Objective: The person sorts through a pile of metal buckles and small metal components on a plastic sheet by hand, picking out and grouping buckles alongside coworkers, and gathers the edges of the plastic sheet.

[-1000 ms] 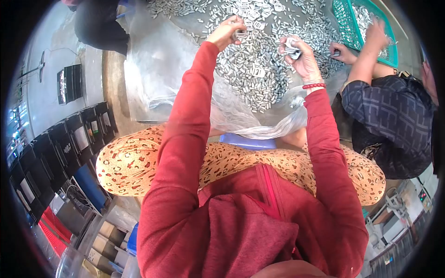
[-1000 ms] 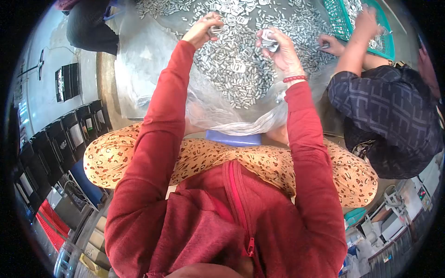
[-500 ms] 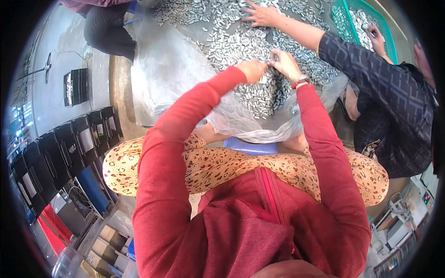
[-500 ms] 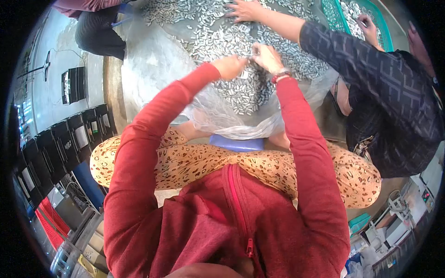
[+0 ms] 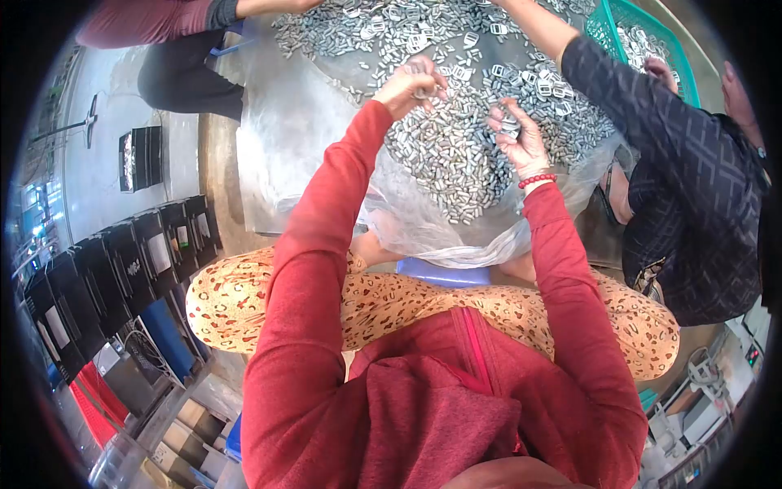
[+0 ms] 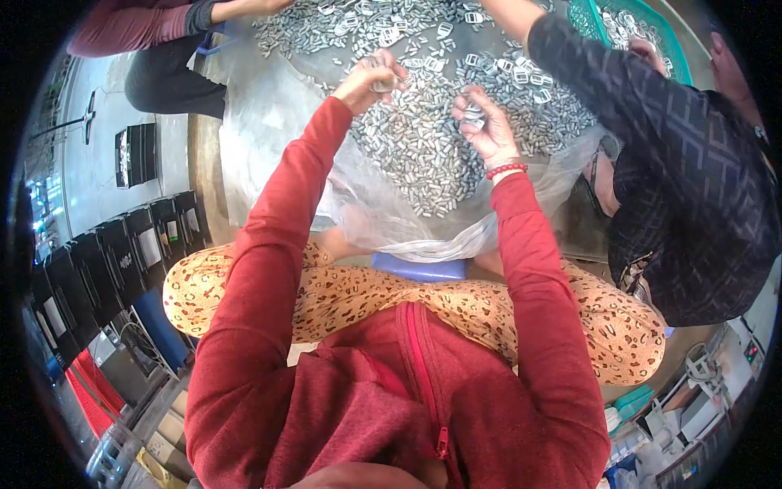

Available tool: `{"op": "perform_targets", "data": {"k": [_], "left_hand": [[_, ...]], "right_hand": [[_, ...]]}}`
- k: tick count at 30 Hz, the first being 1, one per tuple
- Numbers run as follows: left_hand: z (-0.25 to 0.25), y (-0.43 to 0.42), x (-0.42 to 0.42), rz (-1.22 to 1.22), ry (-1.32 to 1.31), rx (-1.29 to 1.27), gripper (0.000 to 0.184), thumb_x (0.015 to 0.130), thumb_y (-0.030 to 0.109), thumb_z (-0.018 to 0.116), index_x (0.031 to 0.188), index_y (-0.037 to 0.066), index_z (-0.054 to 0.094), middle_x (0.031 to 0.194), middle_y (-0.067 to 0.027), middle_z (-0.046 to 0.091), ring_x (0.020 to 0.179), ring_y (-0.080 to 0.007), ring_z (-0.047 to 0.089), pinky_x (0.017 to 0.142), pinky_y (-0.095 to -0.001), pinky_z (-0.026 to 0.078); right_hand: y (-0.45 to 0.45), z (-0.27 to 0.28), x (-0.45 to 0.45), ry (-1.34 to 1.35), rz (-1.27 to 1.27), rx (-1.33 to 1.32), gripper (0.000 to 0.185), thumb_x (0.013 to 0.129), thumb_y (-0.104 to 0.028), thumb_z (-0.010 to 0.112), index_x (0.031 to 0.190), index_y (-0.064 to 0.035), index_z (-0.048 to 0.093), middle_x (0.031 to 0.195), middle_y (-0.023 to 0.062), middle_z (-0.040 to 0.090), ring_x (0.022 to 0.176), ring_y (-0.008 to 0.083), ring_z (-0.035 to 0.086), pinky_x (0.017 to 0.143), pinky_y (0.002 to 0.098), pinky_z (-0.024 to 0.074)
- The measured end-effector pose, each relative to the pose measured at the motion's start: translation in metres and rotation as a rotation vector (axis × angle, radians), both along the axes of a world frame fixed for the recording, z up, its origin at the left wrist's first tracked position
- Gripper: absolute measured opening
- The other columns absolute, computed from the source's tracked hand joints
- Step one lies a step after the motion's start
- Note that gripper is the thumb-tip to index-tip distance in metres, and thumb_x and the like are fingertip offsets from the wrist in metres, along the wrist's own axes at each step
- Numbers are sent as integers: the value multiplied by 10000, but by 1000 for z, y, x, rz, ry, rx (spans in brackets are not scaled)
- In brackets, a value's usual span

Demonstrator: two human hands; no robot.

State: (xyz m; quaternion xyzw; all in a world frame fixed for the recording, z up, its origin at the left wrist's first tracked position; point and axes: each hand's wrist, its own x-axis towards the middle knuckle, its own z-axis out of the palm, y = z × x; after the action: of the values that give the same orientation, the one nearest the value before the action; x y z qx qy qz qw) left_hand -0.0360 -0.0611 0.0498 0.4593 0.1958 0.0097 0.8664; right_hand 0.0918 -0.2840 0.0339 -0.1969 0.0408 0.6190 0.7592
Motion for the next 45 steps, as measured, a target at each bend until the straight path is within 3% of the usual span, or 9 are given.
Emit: {"op": "perform_targets", "data": {"k": [5,7,12,18,21,29,35,39,45], "left_hand": [[-33,24,21,-26,291,295,253,825,185,520,1077,165,528,839,-24,572,755,-126,590,458,-225,395],[-80,28,39,-169,368,1123,328,846,328,520,1095,119,555,982,-139,616,872,-266,608,679,-384,488],[-68,-10,48,-408,672,1491,348,804,334,545,980,35,575,1022,-210,592,981,-349,564,814,-411,457],[-35,26,6,-71,498,714,276,812,252,508,1010,65,556,950,-84,584,814,-240,590,568,-351,440],[-9,35,-17,212,258,-30,234,817,239,476,969,80,557,779,-27,558,652,-117,534,441,-229,380],[-44,45,7,298,-445,-711,372,869,417,466,914,54,535,923,-161,543,863,-305,567,462,-259,434],[-36,49,60,96,103,-3,232,788,245,622,982,119,598,854,12,570,781,-132,559,548,-243,417],[-101,39,105,-248,620,1397,432,696,372,627,1004,69,623,1061,-102,599,938,-268,586,752,-390,483],[-76,-8,77,-72,658,1671,418,671,368,678,1002,122,612,1034,-202,551,933,-374,560,770,-481,467]], "right_hand": [[23,-2,-1,-295,106,-186,273,779,-65,617,1032,-87,514,878,57,556,760,187,581,446,176,418],[37,3,8,-402,113,-244,300,779,-59,616,1058,-68,503,911,61,551,798,194,588,461,167,468],[95,-22,48,-1024,174,-644,381,771,-107,626,1133,-32,532,862,61,597,669,144,587,505,258,499],[122,-102,61,-2089,271,-899,350,730,-254,659,972,-9,597,788,201,605,740,281,604,671,375,474],[101,-74,38,-1922,371,-1002,326,736,-311,634,907,-38,587,992,232,534,932,385,534,794,442,431],[64,-52,35,-2024,446,-715,397,694,-200,621,1058,-65,535,1049,203,558,973,348,535,839,407,414],[63,-41,14,-1970,626,-773,317,725,-219,597,1018,-103,559,1003,185,574,968,338,538,802,430,423],[37,-37,-19,-2049,302,-859,319,757,-209,594,1060,-113,561,1052,195,543,924,381,551,782,436,444],[10,-27,-38,-1965,118,-911,220,728,-149,605,931,-73,569,918,169,550,807,352,565,672,427,453]]}}
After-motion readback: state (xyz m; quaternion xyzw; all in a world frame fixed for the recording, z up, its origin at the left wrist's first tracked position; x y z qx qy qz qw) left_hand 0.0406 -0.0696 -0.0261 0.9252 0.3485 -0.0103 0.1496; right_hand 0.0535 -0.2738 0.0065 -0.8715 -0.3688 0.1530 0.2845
